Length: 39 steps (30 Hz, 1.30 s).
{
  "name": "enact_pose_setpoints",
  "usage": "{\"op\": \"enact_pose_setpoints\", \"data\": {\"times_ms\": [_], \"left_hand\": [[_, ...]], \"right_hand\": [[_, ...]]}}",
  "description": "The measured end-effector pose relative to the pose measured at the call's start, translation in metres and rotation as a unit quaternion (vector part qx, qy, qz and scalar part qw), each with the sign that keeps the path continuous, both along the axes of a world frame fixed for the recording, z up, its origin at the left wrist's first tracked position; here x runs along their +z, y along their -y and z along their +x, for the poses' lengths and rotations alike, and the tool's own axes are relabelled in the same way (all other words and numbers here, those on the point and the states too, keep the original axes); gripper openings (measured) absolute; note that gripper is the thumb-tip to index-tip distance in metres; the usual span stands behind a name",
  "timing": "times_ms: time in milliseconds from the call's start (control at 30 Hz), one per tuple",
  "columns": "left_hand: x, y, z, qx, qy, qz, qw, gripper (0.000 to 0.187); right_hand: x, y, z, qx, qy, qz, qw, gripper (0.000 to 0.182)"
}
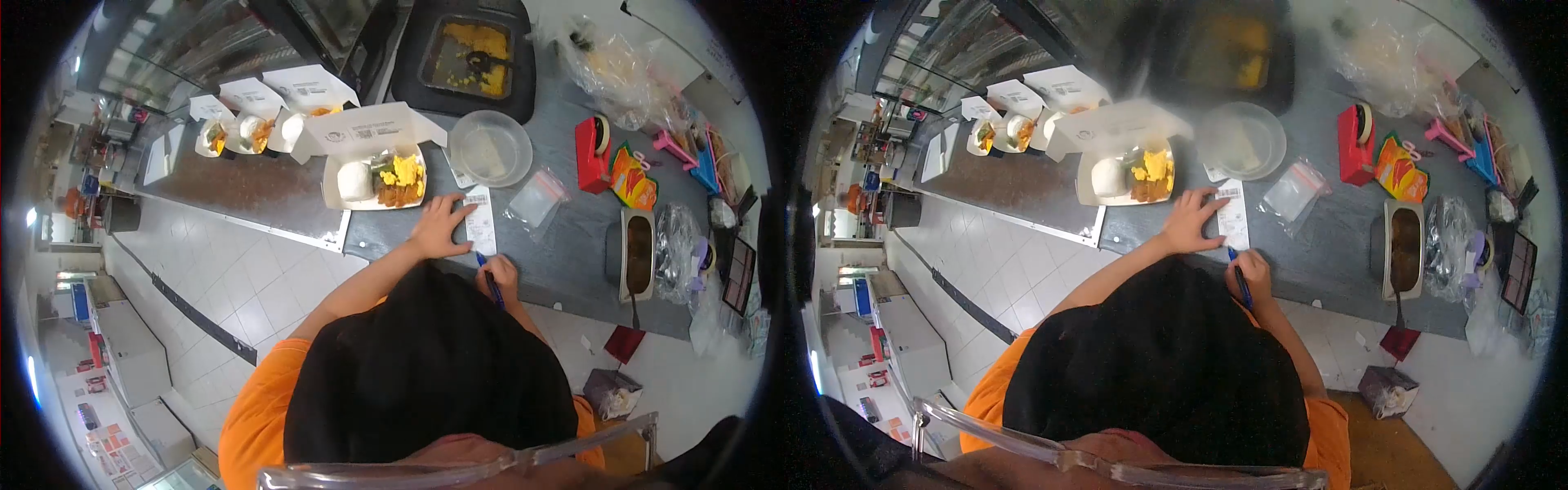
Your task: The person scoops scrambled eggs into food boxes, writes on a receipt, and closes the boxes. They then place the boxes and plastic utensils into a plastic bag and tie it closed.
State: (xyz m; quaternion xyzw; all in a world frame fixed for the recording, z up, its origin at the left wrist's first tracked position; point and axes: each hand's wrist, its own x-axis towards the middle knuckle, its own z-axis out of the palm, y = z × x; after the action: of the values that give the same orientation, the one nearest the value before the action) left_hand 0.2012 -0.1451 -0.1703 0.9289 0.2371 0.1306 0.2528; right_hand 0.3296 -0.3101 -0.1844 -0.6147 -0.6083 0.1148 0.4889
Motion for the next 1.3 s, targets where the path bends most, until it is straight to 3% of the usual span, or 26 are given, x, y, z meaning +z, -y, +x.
{"op": "enact_pose_setpoints", "data": {"times_ms": [100, 233, 333, 400, 467, 600, 733, 800, 867, 900, 933, 967, 1067, 1233, 1300], "left_hand": [[0.0, 0.0, -0.002, -0.001, 0.026, 0.011, 1.0, 0.075], [0.0, 0.002, -0.003, -0.005, 0.027, 0.03, 0.999, 0.074], [0.002, 0.004, -0.005, -0.01, 0.022, 0.031, 0.999, 0.074], [0.003, 0.006, -0.006, -0.009, 0.021, 0.032, 0.999, 0.074], [-0.004, 0.004, -0.007, -0.016, 0.032, 0.047, 0.998, 0.074], [-0.009, 0.003, -0.009, -0.023, 0.04, 0.053, 0.998, 0.076], [-0.016, -0.003, -0.014, -0.063, 0.048, 0.049, 0.996, 0.078], [-0.028, -0.009, -0.017, -0.072, 0.009, 0.069, 0.995, 0.07], [-0.045, -0.02, -0.02, -0.128, 0.074, 0.09, 0.985, 0.051], [-0.039, -0.033, -0.024, -0.117, 0.08, 0.096, 0.985, 0.051], [-0.088, 0.032, 0.091, -0.096, 0.089, 0.064, 0.989, 0.049], [-0.087, 0.023, 0.113, -0.077, 0.097, 0.032, 0.992, 0.048], [-0.082, -0.044, 0.051, -0.027, 0.117, -0.062, 0.991, 0.043], [-0.07, -0.116, -0.132, 0.052, 0.15, -0.246, 0.956, 0.036], [-0.034, -0.158, -0.101, 0.084, 0.161, -0.324, 0.928, 0.033]], "right_hand": [[-0.008, -0.001, 0.001, -0.004, 0.027, 0.027, 0.999, 0.013], [-0.023, 0.006, 0.009, 0.039, 0.011, -0.03, 0.999, 0.013], [-0.009, 0.005, 0.003, -0.035, 0.04, -0.011, 0.999, 0.015], [-0.006, 0.005, 0.005, -0.026, 0.022, -0.027, 0.999, 0.017], [-0.042, 0.008, 0.013, -0.049, 0.062, -0.038, 0.996, 0.017], [-0.052, 0.014, 0.014, -0.086, 0.024, -0.096, 0.991, 0.019], [-0.091, 0.002, 0.028, -0.073, 0.118, -0.087, 0.987, 0.016], [-0.081, -0.008, 0.032, -0.03, 0.306, -0.059, 0.95, 0.03], [-0.071, -0.038, 0.035, -0.02, 0.321, -0.047, 0.946, 0.03], [-0.066, -0.054, 0.035, -0.02, 0.329, -0.042, 0.943, 0.03], [-0.059, -0.073, 0.035, -0.021, 0.337, -0.035, 0.941, 0.03], [-0.055, -0.093, 0.031, -0.023, 0.343, -0.028, 0.939, 0.03], [-0.045, -0.161, 0.004, -0.038, 0.351, -0.007, 0.936, 0.031], [-0.027, -0.254, -0.07, -0.054, 0.358, 0.0, 0.932, 0.031], [-0.022, -0.284, -0.107, -0.058, 0.358, -0.005, 0.932, 0.032]]}}
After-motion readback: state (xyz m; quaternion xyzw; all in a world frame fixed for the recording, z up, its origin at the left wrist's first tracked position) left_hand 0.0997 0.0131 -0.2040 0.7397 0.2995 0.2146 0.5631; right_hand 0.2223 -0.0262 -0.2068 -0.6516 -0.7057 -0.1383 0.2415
